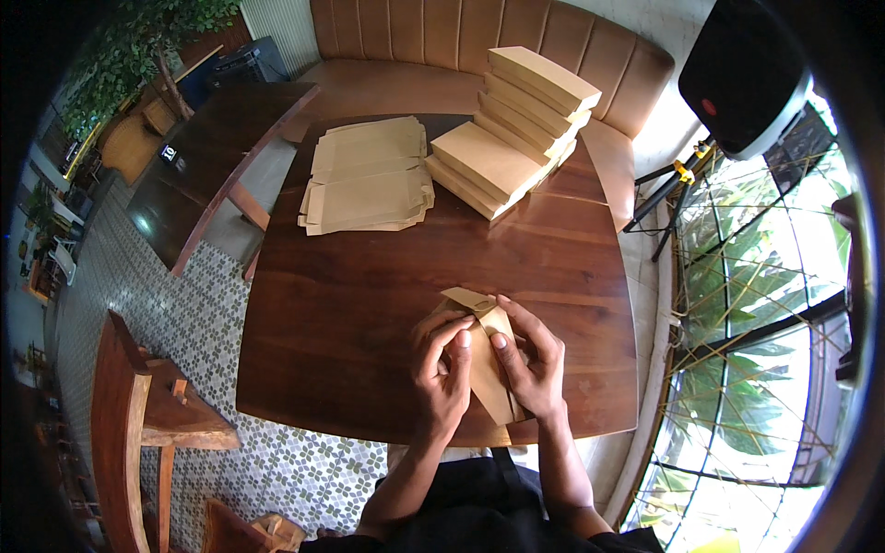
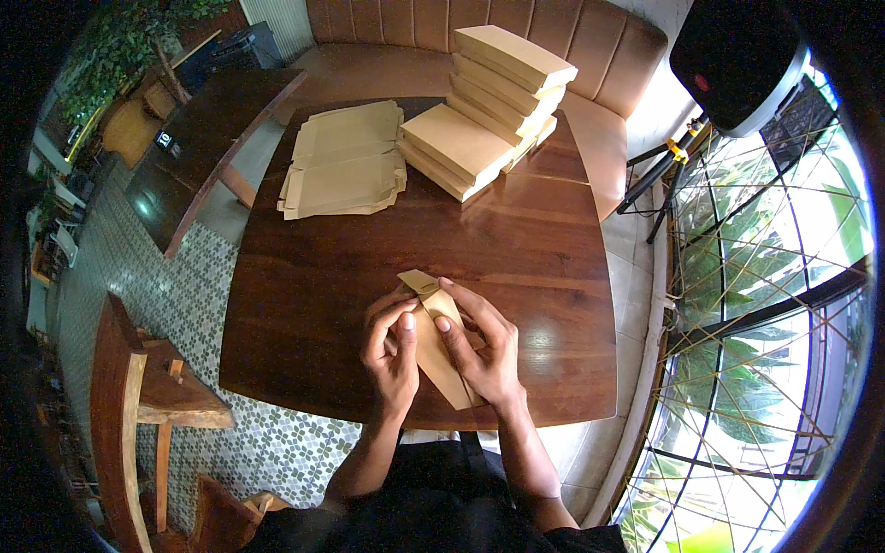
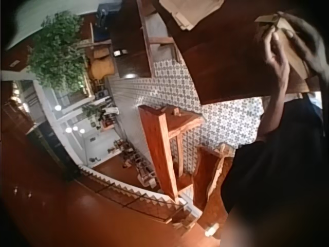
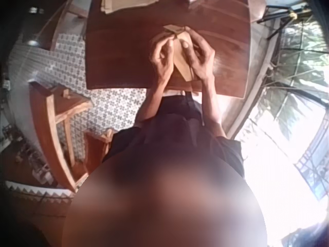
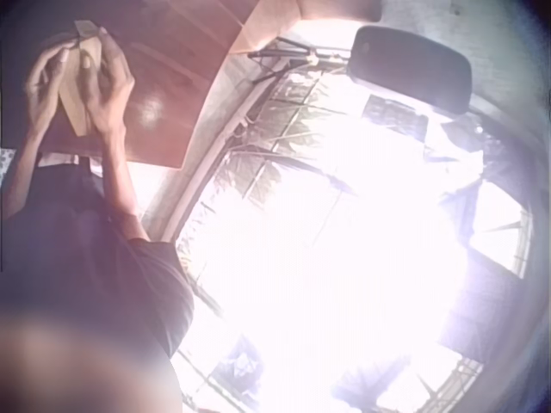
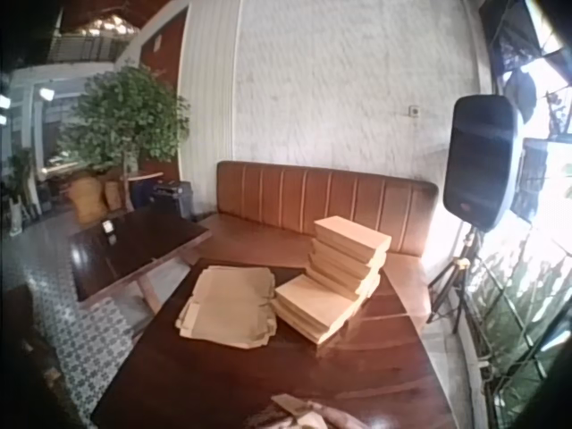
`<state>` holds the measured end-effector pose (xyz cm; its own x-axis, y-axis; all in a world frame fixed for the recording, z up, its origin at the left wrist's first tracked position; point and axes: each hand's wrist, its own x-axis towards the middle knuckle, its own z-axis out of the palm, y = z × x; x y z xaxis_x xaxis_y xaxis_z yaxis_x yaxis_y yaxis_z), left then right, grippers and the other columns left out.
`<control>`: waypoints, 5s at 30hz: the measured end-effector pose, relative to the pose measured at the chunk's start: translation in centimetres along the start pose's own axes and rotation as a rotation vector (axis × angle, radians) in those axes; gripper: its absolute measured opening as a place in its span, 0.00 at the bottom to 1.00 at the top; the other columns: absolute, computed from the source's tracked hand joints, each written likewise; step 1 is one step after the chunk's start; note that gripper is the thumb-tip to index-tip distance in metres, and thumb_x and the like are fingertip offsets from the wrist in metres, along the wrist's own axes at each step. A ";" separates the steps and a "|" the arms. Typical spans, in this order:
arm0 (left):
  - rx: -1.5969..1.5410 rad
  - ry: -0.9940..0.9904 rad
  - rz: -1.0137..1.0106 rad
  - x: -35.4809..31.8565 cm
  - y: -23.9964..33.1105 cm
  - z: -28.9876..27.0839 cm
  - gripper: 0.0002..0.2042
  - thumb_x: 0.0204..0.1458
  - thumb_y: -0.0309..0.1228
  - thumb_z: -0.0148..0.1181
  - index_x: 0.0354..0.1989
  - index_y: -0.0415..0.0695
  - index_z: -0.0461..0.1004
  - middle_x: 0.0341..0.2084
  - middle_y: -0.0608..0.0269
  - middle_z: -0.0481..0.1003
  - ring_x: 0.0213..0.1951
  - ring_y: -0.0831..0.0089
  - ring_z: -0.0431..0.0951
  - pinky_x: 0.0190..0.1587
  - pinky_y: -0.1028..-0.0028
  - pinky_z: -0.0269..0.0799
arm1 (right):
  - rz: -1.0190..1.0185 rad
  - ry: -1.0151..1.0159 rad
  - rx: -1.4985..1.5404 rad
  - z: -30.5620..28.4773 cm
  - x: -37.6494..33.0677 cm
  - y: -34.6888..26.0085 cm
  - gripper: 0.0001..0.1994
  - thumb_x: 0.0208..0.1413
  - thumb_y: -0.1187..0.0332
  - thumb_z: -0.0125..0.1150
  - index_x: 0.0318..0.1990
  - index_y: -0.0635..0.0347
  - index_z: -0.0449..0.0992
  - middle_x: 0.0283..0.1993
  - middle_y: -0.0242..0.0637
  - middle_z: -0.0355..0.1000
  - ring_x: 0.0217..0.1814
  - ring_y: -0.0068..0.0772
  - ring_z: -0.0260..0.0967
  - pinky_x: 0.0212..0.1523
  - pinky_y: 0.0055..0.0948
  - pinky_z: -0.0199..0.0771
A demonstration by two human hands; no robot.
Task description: The person assembles flat cardboard boxes by folding the sides and inserting tabs into slots. They handle each box one at a time, fold the flaps, and stack the completed boxes on the table.
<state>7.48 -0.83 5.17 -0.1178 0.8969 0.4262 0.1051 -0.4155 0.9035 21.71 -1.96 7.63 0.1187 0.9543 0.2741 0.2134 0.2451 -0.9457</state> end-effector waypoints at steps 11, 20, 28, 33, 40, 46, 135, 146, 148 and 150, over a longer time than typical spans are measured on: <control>-0.015 0.076 0.027 0.7 0.3 0.3 0.10 0.65 0.25 0.66 0.52 0.42 0.80 0.48 0.60 0.80 0.46 0.76 0.81 0.36 0.81 0.75 | 0.005 0.026 0.035 0.4 -0.1 0.1 0.20 0.67 0.75 0.64 0.66 0.67 0.75 0.62 0.48 0.78 0.62 0.38 0.78 0.62 0.35 0.79; -0.325 0.141 -0.165 -1.3 -0.8 0.9 0.20 0.69 0.30 0.61 0.64 0.37 0.67 0.62 0.51 0.71 0.64 0.65 0.71 0.68 0.66 0.67 | -0.160 -0.095 -0.145 0.6 0.6 -0.3 0.21 0.66 0.70 0.65 0.66 0.63 0.76 0.68 0.53 0.73 0.72 0.53 0.70 0.69 0.43 0.72; -0.524 0.158 -0.540 -1.2 -3.2 0.1 0.35 0.65 0.31 0.66 0.75 0.40 0.53 0.63 0.47 0.69 0.65 0.64 0.69 0.70 0.62 0.63 | 0.092 -0.236 0.302 1.3 -1.1 1.8 0.23 0.73 0.71 0.53 0.72 0.68 0.66 0.76 0.52 0.64 0.82 0.47 0.55 0.80 0.44 0.53; -0.378 0.139 -0.410 -0.8 -4.4 -1.8 0.33 0.66 0.32 0.65 0.75 0.39 0.57 0.64 0.47 0.71 0.65 0.63 0.71 0.69 0.61 0.66 | -0.169 0.009 -0.326 -1.2 -0.8 3.7 0.20 0.68 0.73 0.62 0.65 0.67 0.73 0.71 0.53 0.69 0.78 0.44 0.61 0.74 0.45 0.65; -0.362 0.196 -0.519 -0.7 -5.6 -2.3 0.19 0.67 0.29 0.63 0.63 0.35 0.72 0.60 0.54 0.75 0.61 0.68 0.74 0.65 0.67 0.70 | 0.428 -0.291 -0.066 -1.0 -2.2 4.1 0.35 0.70 0.47 0.61 0.71 0.67 0.64 0.55 0.57 0.79 0.60 0.45 0.77 0.62 0.46 0.76; -0.508 0.407 -0.520 1.1 -7.9 -3.3 0.26 0.66 0.45 0.63 0.64 0.43 0.67 0.54 0.58 0.74 0.53 0.65 0.77 0.53 0.61 0.78 | 0.580 -0.227 0.313 -1.2 -1.6 5.0 0.31 0.69 0.51 0.65 0.68 0.66 0.68 0.52 0.46 0.79 0.54 0.33 0.78 0.56 0.37 0.78; 1.028 -0.158 0.427 5.5 -5.6 -10.4 0.04 0.59 0.22 0.66 0.39 0.38 0.85 0.35 0.51 0.85 0.41 0.55 0.85 0.45 0.59 0.80 | 0.208 0.312 0.103 -5.4 8.3 15.9 0.10 0.69 0.68 0.61 0.50 0.64 0.81 0.34 0.39 0.83 0.35 0.23 0.80 0.40 0.28 0.79; 0.594 -0.749 0.272 -8.8 -3.0 -4.1 0.13 0.56 0.27 0.67 0.51 0.44 0.82 0.46 0.61 0.84 0.53 0.65 0.83 0.55 0.63 0.80 | 0.108 -0.080 -0.162 -3.5 5.9 12.9 0.18 0.64 0.62 0.71 0.55 0.65 0.81 0.43 0.42 0.83 0.40 0.26 0.78 0.43 0.29 0.79; 0.544 -0.881 0.200 -8.1 -2.7 -3.6 0.15 0.60 0.34 0.69 0.54 0.44 0.81 0.49 0.58 0.83 0.54 0.63 0.82 0.57 0.61 0.80 | 0.120 -0.092 -0.260 -3.2 6.1 12.8 0.22 0.59 0.63 0.74 0.57 0.65 0.80 0.49 0.44 0.80 0.40 0.31 0.78 0.46 0.32 0.80; 0.404 -0.943 0.069 -6.6 -2.6 -3.7 0.21 0.63 0.41 0.67 0.60 0.44 0.77 0.55 0.55 0.81 0.57 0.61 0.81 0.61 0.60 0.78 | 0.070 -0.063 -0.345 -2.8 6.1 13.3 0.25 0.57 0.63 0.76 0.60 0.64 0.78 0.52 0.45 0.79 0.42 0.34 0.79 0.46 0.34 0.80</control>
<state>4.38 -6.23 0.17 0.7064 0.6991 0.1106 0.4268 -0.5453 0.7215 27.99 6.66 -2.83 0.0866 0.9781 0.1893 0.5230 0.1171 -0.8442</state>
